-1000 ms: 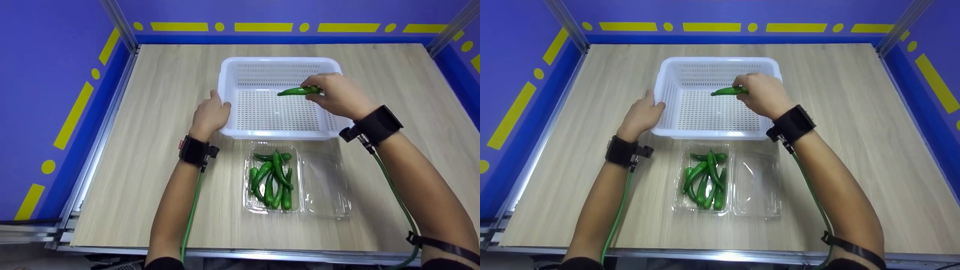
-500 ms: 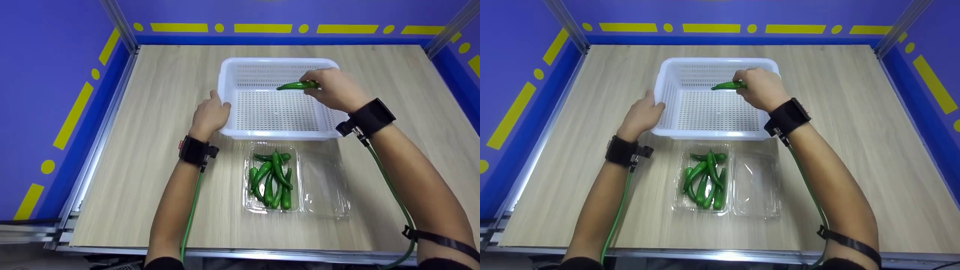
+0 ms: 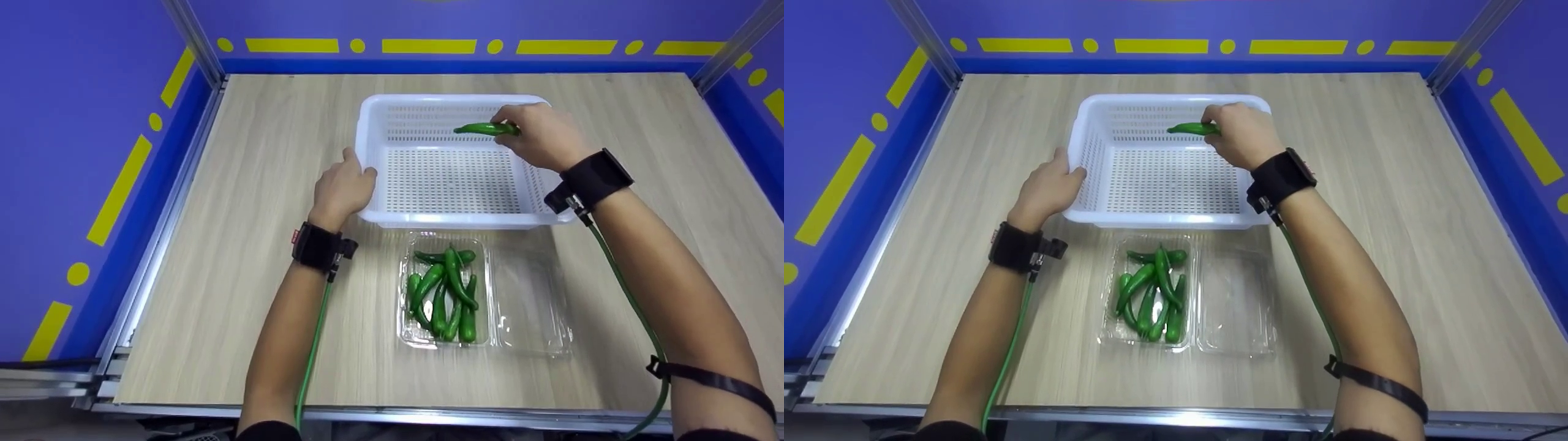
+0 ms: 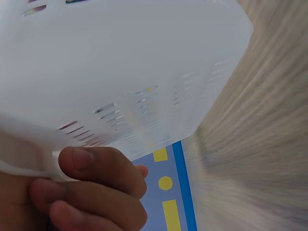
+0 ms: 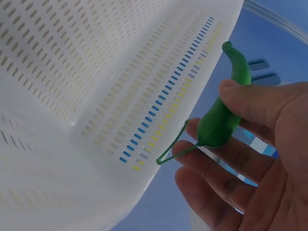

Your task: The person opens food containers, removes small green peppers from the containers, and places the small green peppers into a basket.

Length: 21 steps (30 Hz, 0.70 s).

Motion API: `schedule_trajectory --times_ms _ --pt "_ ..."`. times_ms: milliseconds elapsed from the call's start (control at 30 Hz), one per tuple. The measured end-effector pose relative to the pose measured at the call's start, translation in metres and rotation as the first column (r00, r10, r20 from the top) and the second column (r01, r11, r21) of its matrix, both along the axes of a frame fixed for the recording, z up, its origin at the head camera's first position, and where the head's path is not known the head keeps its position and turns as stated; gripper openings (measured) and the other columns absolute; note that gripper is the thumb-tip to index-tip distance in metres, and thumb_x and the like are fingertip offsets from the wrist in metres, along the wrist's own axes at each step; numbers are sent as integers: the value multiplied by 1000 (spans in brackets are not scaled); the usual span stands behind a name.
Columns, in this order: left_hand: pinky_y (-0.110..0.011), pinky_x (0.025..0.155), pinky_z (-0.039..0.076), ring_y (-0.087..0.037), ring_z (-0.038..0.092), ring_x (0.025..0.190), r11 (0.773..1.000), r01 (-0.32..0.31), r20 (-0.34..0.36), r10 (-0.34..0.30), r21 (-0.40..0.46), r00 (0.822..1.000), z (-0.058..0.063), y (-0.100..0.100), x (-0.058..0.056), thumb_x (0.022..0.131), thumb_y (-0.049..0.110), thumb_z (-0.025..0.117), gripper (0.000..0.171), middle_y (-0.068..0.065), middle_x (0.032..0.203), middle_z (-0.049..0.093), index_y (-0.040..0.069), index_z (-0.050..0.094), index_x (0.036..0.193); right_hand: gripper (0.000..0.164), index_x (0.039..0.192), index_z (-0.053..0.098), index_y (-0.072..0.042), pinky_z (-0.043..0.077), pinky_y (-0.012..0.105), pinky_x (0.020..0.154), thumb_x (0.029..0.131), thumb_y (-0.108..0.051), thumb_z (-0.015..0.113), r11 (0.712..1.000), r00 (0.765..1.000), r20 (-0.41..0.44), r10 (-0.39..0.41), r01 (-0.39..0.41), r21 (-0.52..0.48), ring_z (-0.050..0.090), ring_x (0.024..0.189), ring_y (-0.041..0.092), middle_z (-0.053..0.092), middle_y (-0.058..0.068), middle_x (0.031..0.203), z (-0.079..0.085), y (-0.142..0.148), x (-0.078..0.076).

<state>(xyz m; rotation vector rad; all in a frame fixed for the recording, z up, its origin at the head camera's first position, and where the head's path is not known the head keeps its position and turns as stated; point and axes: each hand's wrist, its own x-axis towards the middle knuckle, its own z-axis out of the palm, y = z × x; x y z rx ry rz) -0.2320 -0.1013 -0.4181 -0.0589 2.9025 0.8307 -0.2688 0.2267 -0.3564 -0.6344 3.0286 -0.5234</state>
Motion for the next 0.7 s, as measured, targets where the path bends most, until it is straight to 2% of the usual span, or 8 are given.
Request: schedule_trajectory --times_ms 200,367,500,700 --pt "-49 72 51 -33 66 85 1000 -6 8 6 -14 1000 3 -3 -2 102 39 40 54 -20 101 67 -1 41 139 29 125 67 -2 50 51 83 98 -13 65 1000 1000 -1 -9 9 9 66 95 35 71 22 113 -5 -1 -11" --pt "-50 75 52 -34 66 87 1000 -4 19 4 -8 1000 4 -2 -3 102 40 40 57 -22 105 67 -1 40 142 29 124 66 0 52 53 86 97 -10 64 999 999 27 -18 17 39 66 97 37 70 24 115 -8 1 -18" --pt "-50 77 52 -34 66 89 1000 -9 20 9 -3 1000 4 -1 -2 102 40 40 60 -22 107 67 -2 37 145 29 124 66 1 52 54 88 97 -9 64 998 999 32 -11 9 59 66 99 38 70 25 117 -10 2 -22" --pt "-50 77 52 -35 66 88 1000 -4 14 4 -2 1000 1 0 0 102 40 40 58 -23 106 68 -2 39 143 31 127 65 0 51 54 89 98 -10 63 995 998 68 -12 6 96 64 99 37 70 24 117 -17 0 -25"
